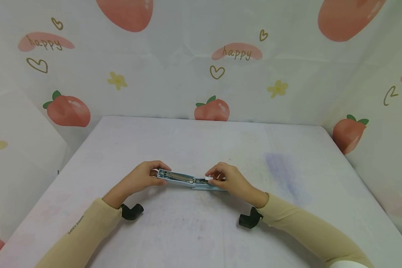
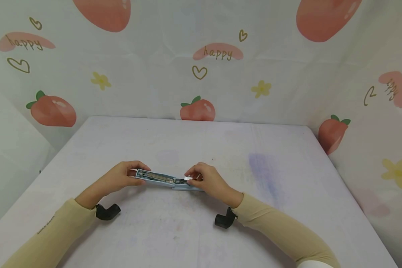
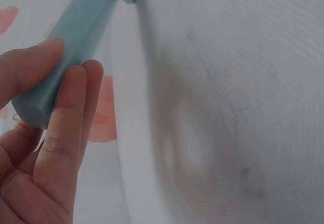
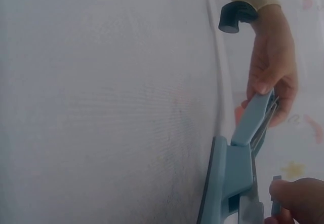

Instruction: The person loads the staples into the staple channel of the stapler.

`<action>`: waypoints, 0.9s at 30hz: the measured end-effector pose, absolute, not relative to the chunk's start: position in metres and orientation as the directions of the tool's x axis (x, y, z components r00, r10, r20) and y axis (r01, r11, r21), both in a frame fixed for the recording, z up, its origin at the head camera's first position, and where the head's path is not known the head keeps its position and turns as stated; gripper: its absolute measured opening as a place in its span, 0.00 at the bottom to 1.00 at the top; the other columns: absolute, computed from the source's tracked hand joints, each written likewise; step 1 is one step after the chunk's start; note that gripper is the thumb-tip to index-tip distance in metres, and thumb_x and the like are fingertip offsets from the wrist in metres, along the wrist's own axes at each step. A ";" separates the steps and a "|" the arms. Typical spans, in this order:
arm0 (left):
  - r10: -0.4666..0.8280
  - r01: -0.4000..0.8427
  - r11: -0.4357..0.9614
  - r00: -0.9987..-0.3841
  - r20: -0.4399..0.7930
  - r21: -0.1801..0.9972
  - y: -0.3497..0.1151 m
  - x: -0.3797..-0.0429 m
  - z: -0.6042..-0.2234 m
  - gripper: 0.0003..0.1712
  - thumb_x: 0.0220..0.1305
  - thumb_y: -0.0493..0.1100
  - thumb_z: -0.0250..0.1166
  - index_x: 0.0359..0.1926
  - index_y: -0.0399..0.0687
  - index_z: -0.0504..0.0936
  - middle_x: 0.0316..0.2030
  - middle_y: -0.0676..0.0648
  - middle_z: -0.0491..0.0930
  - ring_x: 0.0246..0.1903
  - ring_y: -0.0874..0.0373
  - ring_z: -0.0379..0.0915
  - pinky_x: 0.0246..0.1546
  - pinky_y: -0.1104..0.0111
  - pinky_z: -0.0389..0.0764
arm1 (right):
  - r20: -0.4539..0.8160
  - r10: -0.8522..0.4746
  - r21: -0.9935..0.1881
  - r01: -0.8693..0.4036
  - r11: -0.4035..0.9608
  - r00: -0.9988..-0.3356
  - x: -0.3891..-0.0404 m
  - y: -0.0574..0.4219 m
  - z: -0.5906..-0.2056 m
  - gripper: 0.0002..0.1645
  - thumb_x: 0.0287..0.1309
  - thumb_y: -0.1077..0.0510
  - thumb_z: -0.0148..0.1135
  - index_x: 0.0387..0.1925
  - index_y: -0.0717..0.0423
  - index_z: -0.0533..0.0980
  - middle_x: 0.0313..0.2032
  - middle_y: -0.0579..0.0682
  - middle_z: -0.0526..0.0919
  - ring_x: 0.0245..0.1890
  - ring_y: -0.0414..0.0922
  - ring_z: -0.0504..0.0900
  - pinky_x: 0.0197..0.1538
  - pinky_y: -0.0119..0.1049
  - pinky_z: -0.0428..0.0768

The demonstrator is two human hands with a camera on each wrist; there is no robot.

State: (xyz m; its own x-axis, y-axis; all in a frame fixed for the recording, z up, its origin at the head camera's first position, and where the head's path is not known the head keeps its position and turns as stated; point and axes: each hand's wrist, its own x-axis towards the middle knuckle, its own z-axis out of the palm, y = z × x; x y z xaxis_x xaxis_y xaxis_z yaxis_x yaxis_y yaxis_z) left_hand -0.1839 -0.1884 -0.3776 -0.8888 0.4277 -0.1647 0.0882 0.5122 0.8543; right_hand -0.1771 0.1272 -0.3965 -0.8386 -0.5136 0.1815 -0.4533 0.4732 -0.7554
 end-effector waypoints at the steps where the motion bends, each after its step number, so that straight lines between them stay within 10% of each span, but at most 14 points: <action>1: 0.429 0.088 0.510 -0.888 -0.164 0.856 -0.188 -0.184 -0.378 0.22 0.55 0.35 0.71 0.52 0.41 0.79 0.46 0.41 0.81 0.36 0.57 0.78 0.32 0.70 0.72 | 0.180 -0.514 -0.753 -0.454 0.476 -0.838 -0.177 0.127 -0.397 0.12 0.56 0.61 0.69 0.43 0.55 0.82 0.39 0.47 0.81 0.37 0.40 0.79 0.41 0.31 0.79; 27: 0.434 0.086 0.507 -0.885 -0.167 0.858 -0.188 -0.184 -0.375 0.22 0.55 0.35 0.71 0.52 0.41 0.78 0.44 0.42 0.81 0.34 0.57 0.77 0.31 0.71 0.71 | 0.154 -0.526 -0.712 -0.464 0.527 -0.836 -0.178 0.124 -0.400 0.11 0.56 0.60 0.69 0.42 0.50 0.83 0.38 0.43 0.81 0.34 0.37 0.76 0.38 0.30 0.76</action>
State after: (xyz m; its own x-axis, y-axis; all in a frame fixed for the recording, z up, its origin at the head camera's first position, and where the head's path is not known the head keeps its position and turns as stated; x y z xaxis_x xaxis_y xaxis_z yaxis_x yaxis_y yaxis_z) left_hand -0.1837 -0.1879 -0.3745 -0.8853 0.4337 -0.1675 0.0862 0.5072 0.8575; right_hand -0.1784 0.1236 -0.3998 -0.8361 -0.5264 0.1545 -0.4636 0.5274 -0.7120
